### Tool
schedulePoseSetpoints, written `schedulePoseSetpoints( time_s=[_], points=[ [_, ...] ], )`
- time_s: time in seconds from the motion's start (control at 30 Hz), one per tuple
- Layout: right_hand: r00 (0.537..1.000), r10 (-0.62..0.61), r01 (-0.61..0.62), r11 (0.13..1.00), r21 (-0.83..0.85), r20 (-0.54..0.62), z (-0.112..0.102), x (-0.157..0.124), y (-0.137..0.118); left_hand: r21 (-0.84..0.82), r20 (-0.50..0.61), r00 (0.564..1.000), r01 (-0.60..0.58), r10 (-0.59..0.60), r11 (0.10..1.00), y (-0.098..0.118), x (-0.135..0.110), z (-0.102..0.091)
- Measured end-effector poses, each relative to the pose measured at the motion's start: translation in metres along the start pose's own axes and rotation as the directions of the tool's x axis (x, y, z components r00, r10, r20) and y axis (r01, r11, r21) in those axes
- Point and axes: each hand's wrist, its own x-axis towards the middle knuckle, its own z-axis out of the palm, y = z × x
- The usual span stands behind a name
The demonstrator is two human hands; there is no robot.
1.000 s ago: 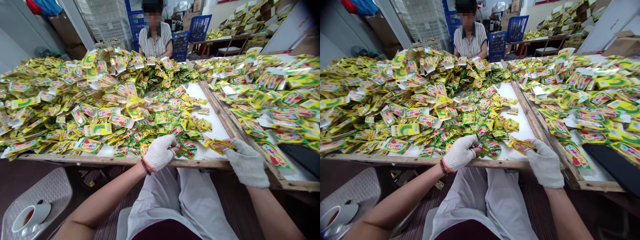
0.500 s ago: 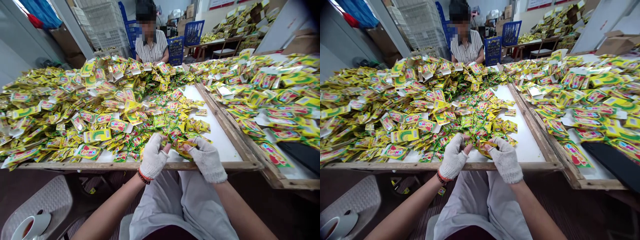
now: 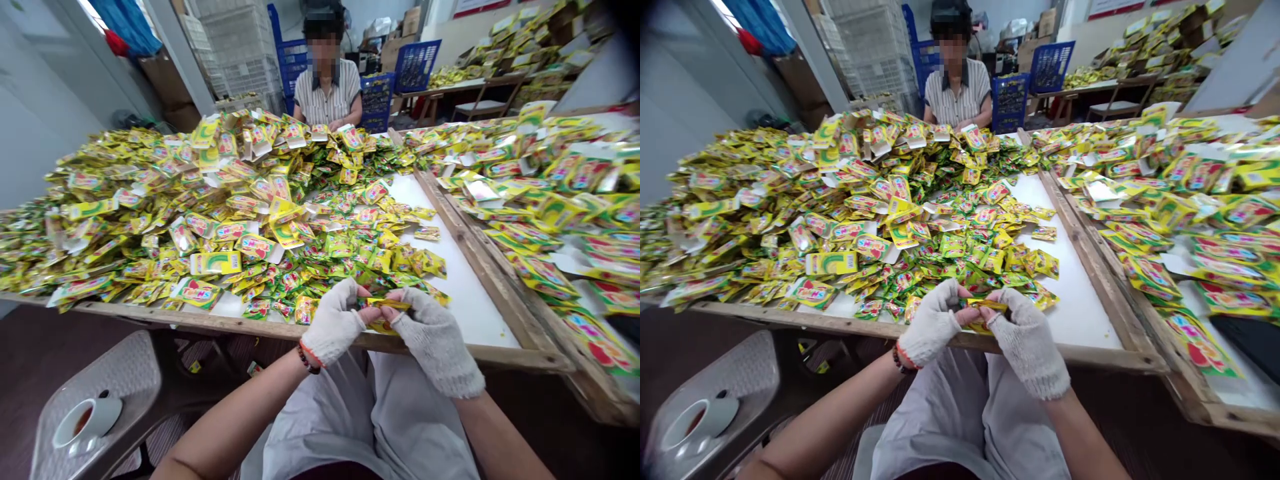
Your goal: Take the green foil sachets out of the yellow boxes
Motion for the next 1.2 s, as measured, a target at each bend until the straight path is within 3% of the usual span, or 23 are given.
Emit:
schedulePoseSetpoints(
  time_s=[0.1, 0.2, 0.27, 0.33, 0.4, 0.43, 0.5, 0.57, 0.63, 0.7, 0.77, 0.87, 0.97, 1.07, 1.2],
  points=[
    [0.999, -0.023, 0.022, 0.999, -0.028, -0.046, 0.003, -0.003, 0.001, 0.093, -0.011, 0.998, -0.063, 0.064, 0.994, -0.004, -0.003, 0.002],
    [0.996, -0.024, 0.017, 0.997, 0.079, 0.085, 0.003, -0.003, 0.003, 0.159, 0.035, 0.993, -0.121, 0.117, 0.98, -0.001, -0.004, 0.002],
    [0.994, 0.008, -0.019, 0.995, 0.102, 0.112, 0.001, -0.002, 0.004, 0.237, 0.062, 0.987, -0.16, 0.15, 0.958, 0.006, -0.003, -0.008],
    [0.995, 0.071, -0.076, 0.995, 0.065, 0.069, 0.0, -0.003, 0.005, 0.465, 0.048, 0.972, -0.227, 0.232, 0.855, 0.018, 0.002, -0.035],
    [0.994, 0.109, -0.11, 0.993, 0.033, 0.031, 0.0, -0.003, 0.005, 0.816, 0.014, 0.936, -0.215, 0.353, 0.536, 0.032, 0.012, -0.076],
    [0.994, 0.107, -0.107, 0.994, 0.031, 0.023, 0.001, -0.004, 0.005, 0.932, -0.006, 0.93, -0.128, 0.367, 0.34, 0.038, 0.018, -0.1],
    [0.996, 0.08, -0.081, 0.996, 0.044, 0.026, 0.004, -0.004, 0.005, 0.999, -0.05, 0.939, 0.05, 0.342, 0.009, 0.048, 0.031, -0.146],
    [0.997, 0.071, -0.073, 0.996, 0.05, 0.035, 0.005, -0.004, 0.005, 0.976, -0.055, 0.964, 0.107, 0.26, -0.191, 0.055, 0.04, -0.181],
    [0.997, 0.063, -0.065, 0.997, 0.049, 0.033, 0.005, -0.004, 0.005, 0.956, -0.036, 0.979, 0.093, 0.202, -0.278, 0.062, 0.043, -0.199],
    [0.998, 0.06, -0.062, 0.996, 0.068, 0.035, 0.003, -0.004, 0.006, 0.95, -0.025, 0.972, 0.096, 0.233, -0.297, 0.069, 0.038, -0.2],
    [0.994, 0.097, -0.102, 0.988, 0.113, 0.048, 0.0, -0.006, 0.006, 0.96, -0.035, 0.948, 0.12, 0.316, -0.254, 0.076, 0.025, -0.187],
    [0.983, 0.178, -0.184, 0.965, 0.187, 0.051, -0.003, -0.011, 0.004, 0.997, -0.04, 0.934, 0.062, 0.354, -0.052, 0.078, -0.008, -0.151],
    [0.984, 0.177, -0.164, 0.953, 0.254, -0.027, 0.001, -0.025, -0.003, 0.986, 0.049, 0.971, -0.084, 0.234, 0.144, 0.063, -0.045, -0.107],
    [0.968, 0.242, -0.2, 0.907, 0.37, -0.069, 0.008, -0.046, -0.011, 0.974, 0.11, 0.985, -0.134, 0.131, 0.183, 0.036, -0.073, -0.065],
    [0.942, 0.331, -0.321, 0.859, 0.399, 0.044, 0.012, -0.073, -0.008, 0.959, 0.124, 0.991, -0.133, 0.049, 0.249, 0.009, -0.09, -0.032]
  ],
)
